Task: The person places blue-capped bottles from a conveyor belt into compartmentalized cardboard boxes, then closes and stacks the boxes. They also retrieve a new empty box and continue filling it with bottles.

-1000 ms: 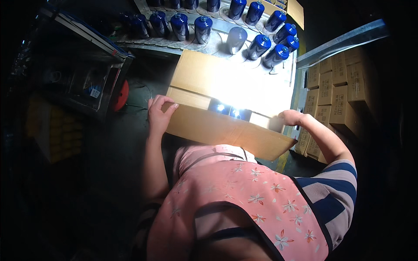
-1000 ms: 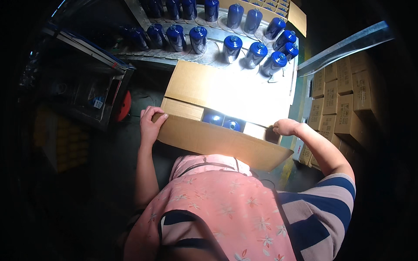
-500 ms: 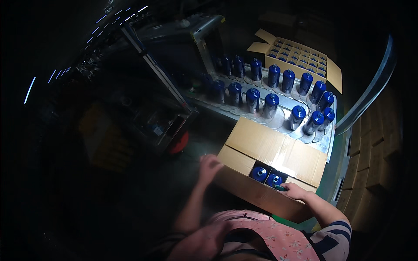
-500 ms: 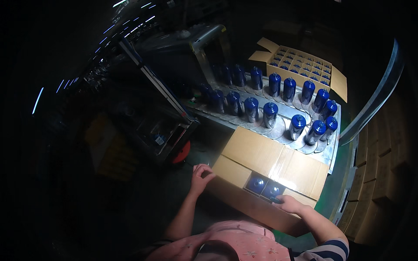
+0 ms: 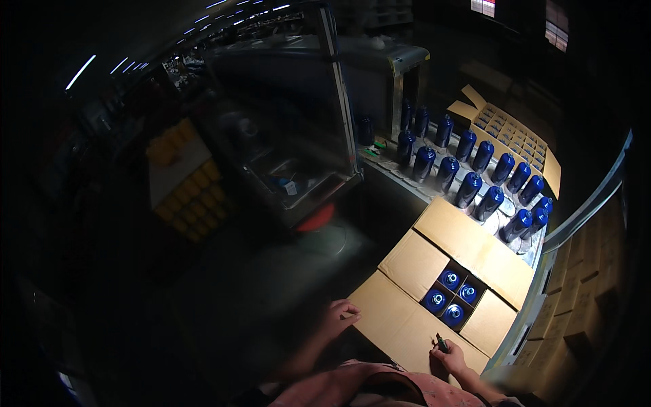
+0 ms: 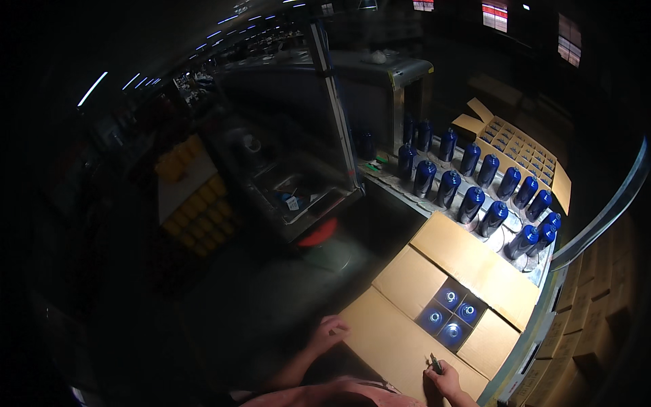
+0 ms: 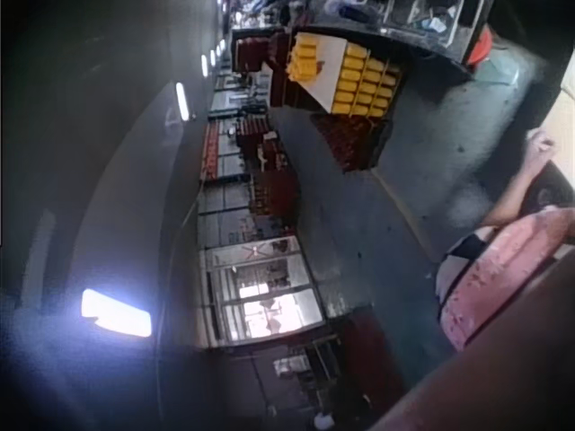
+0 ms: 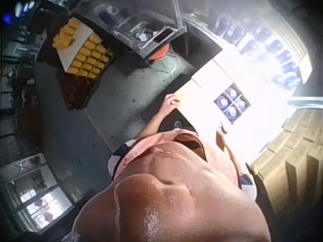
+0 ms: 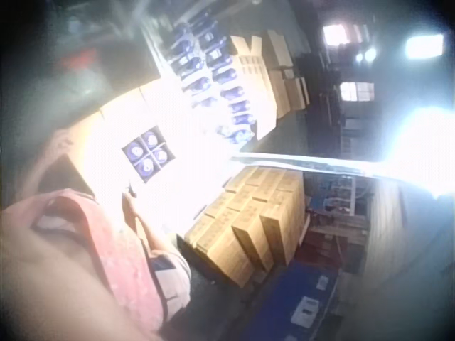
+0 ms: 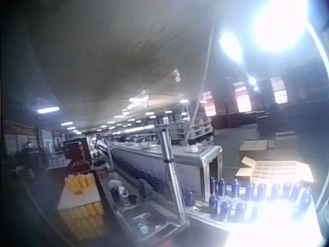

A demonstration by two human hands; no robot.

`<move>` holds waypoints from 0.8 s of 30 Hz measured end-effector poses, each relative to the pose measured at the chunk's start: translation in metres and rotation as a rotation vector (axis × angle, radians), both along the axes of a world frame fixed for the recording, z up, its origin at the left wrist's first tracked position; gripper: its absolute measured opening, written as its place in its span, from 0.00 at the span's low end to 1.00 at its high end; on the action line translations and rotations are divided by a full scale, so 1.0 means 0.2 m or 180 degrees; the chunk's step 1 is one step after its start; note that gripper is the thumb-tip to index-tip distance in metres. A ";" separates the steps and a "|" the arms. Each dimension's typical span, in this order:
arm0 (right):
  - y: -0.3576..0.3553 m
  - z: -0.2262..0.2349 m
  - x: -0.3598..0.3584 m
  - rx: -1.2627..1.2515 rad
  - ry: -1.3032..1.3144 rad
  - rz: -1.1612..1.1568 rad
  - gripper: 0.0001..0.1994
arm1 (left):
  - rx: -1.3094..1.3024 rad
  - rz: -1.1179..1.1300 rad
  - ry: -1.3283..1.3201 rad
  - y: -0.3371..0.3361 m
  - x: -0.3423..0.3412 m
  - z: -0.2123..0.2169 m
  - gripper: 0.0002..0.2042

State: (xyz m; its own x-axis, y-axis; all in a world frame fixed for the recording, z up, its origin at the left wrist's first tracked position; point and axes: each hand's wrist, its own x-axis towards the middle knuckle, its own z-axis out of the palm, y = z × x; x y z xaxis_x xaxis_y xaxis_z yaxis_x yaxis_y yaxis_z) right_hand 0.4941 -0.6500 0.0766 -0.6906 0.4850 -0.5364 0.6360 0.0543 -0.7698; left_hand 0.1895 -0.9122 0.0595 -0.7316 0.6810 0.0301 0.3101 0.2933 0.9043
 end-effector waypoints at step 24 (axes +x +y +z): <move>1.01 -0.12 0.21 0.0128 0.1033 -0.3003 0.06 | -0.1083 -0.0960 -0.3395 0.97 -0.15 -0.23 0.24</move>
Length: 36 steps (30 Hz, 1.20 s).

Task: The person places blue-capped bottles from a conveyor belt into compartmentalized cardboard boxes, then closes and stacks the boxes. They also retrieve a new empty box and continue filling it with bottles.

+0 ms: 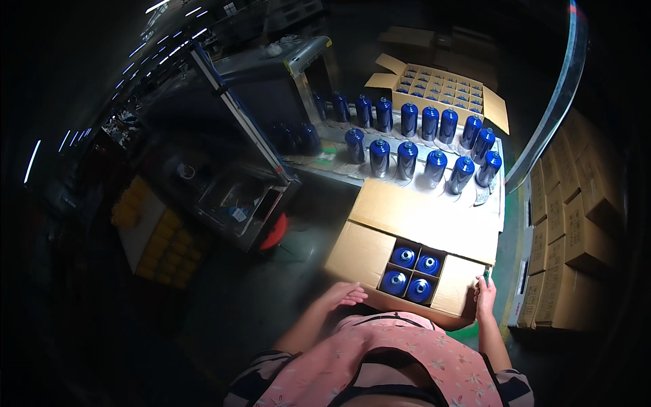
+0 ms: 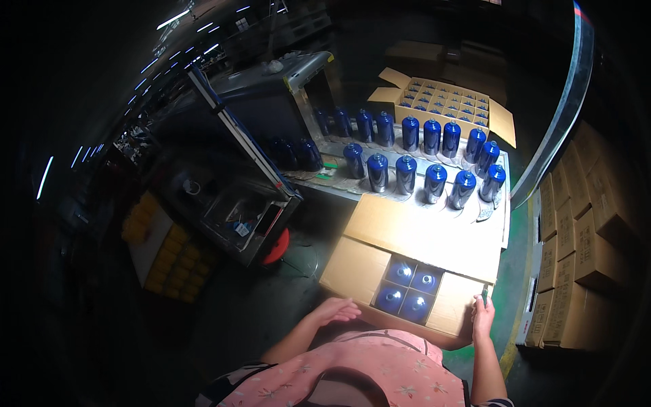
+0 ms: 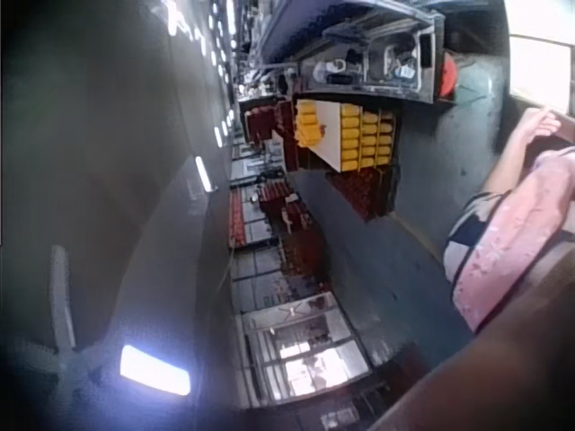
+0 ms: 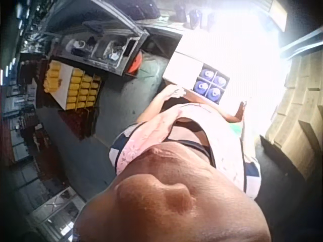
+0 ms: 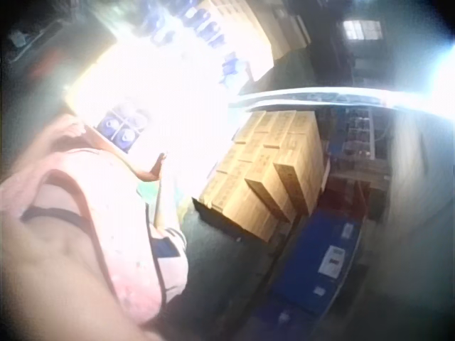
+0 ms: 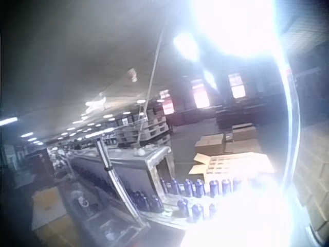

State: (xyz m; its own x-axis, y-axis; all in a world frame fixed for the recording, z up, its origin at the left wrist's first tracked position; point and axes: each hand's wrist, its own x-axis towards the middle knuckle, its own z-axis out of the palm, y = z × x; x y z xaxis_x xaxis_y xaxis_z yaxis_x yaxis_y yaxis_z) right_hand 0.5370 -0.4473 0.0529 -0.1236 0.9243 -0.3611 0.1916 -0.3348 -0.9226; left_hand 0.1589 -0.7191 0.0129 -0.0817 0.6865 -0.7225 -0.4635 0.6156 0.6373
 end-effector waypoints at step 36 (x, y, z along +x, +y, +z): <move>1.85 -0.78 -0.39 0.0275 0.0028 -0.0257 0.26 | 0.1358 0.1524 0.1335 2.33 -1.19 -0.52 0.26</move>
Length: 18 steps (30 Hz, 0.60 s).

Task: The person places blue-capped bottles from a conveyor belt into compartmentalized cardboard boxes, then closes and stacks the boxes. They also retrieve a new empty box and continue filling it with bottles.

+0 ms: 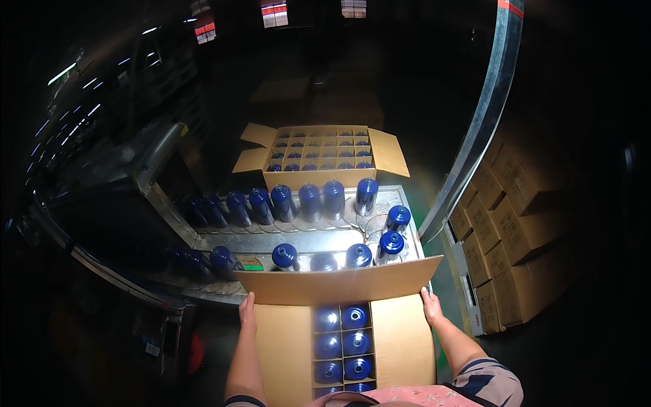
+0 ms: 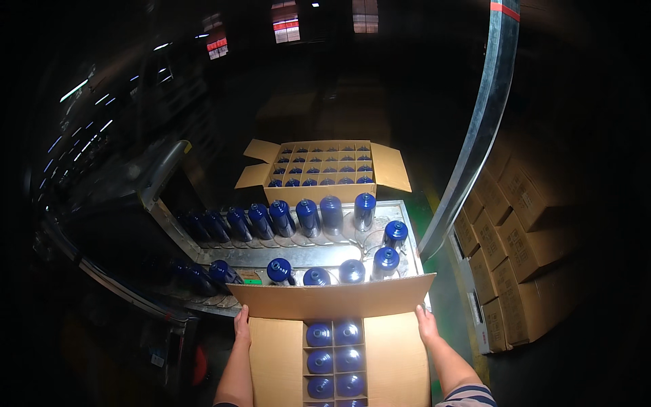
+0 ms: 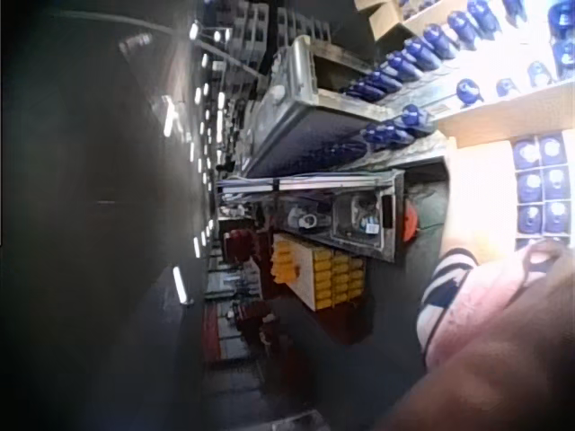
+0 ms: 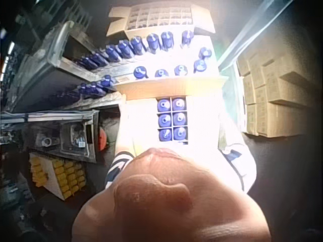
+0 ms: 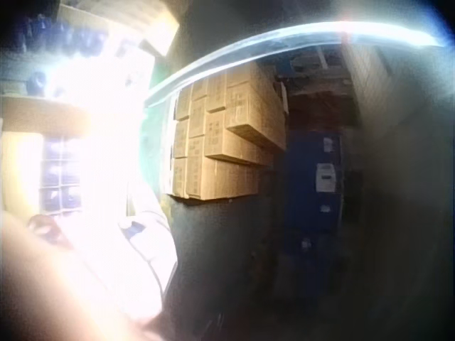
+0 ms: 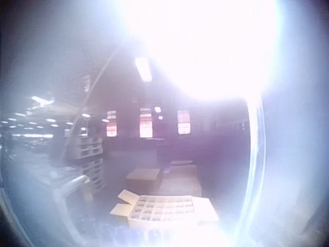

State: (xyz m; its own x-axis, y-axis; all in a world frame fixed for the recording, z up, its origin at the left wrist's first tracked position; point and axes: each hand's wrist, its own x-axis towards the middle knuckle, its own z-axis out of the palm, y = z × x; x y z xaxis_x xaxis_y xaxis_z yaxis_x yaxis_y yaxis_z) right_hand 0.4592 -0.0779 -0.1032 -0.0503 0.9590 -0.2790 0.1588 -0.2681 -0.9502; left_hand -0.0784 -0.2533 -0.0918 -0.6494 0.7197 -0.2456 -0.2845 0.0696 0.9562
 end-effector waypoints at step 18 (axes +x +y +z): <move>-0.60 0.28 0.13 0.0255 0.0633 -0.0210 0.20 | -0.0199 -0.0066 0.0459 -0.55 0.00 0.16 0.21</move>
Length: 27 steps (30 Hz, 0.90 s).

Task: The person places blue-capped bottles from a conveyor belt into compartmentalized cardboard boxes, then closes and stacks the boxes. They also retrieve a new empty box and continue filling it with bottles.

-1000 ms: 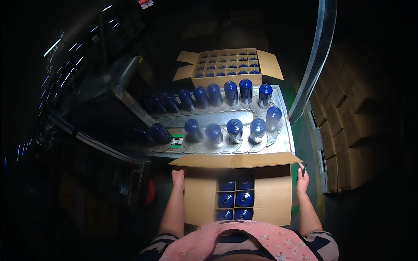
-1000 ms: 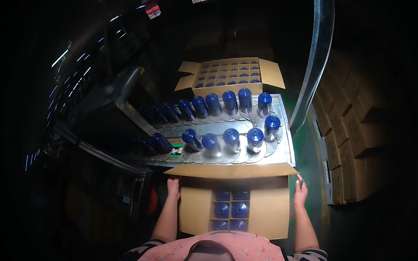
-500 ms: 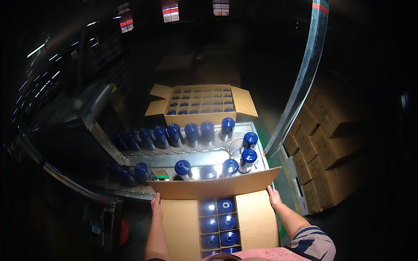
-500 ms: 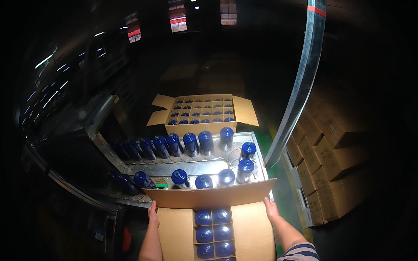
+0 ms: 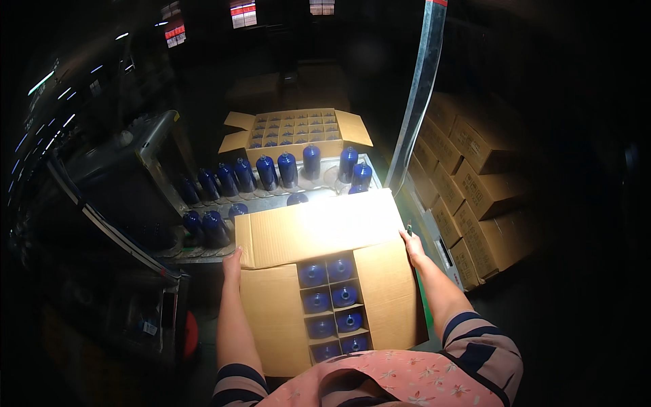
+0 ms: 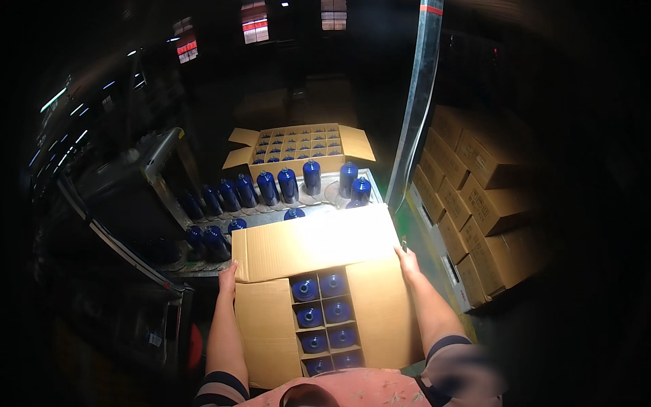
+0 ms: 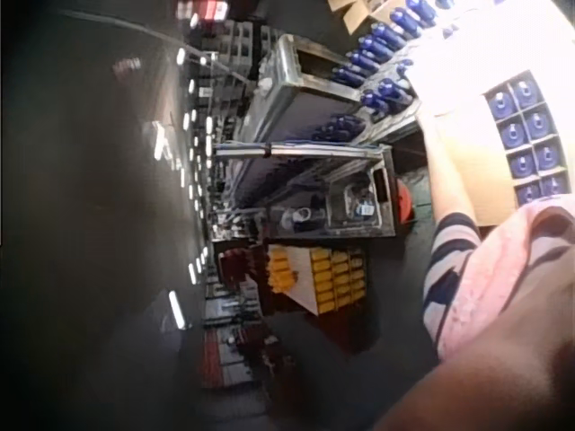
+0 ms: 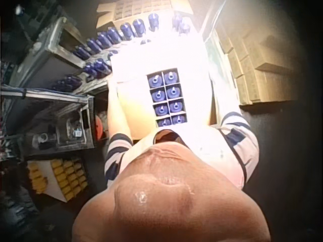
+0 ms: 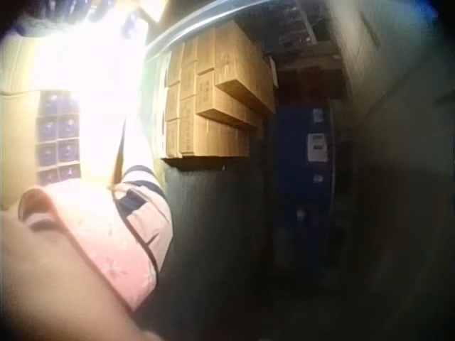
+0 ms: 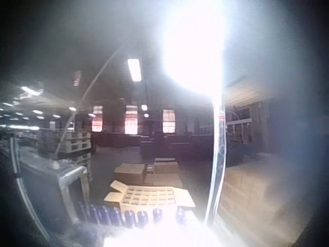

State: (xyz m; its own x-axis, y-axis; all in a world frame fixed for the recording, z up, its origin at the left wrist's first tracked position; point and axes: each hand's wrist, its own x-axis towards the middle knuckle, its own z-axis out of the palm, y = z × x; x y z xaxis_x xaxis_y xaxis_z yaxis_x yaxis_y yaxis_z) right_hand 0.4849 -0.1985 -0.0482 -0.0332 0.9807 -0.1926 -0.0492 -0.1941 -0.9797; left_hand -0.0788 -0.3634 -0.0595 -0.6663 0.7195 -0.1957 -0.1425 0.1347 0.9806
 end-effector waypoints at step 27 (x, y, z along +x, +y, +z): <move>0.04 -0.31 0.11 -0.0956 -0.1557 -0.0500 0.17 | -0.1766 -0.0873 -0.0171 -0.09 0.20 -0.14 0.13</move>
State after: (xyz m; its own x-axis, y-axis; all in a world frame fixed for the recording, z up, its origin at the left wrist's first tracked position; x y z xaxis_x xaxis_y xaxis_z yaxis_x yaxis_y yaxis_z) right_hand 0.5068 -0.1912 -0.1100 0.2705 0.8669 -0.4187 0.3435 -0.4931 -0.7993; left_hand -0.0397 -0.3819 -0.0867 -0.4505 0.6445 -0.6178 -0.0777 0.6610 0.7463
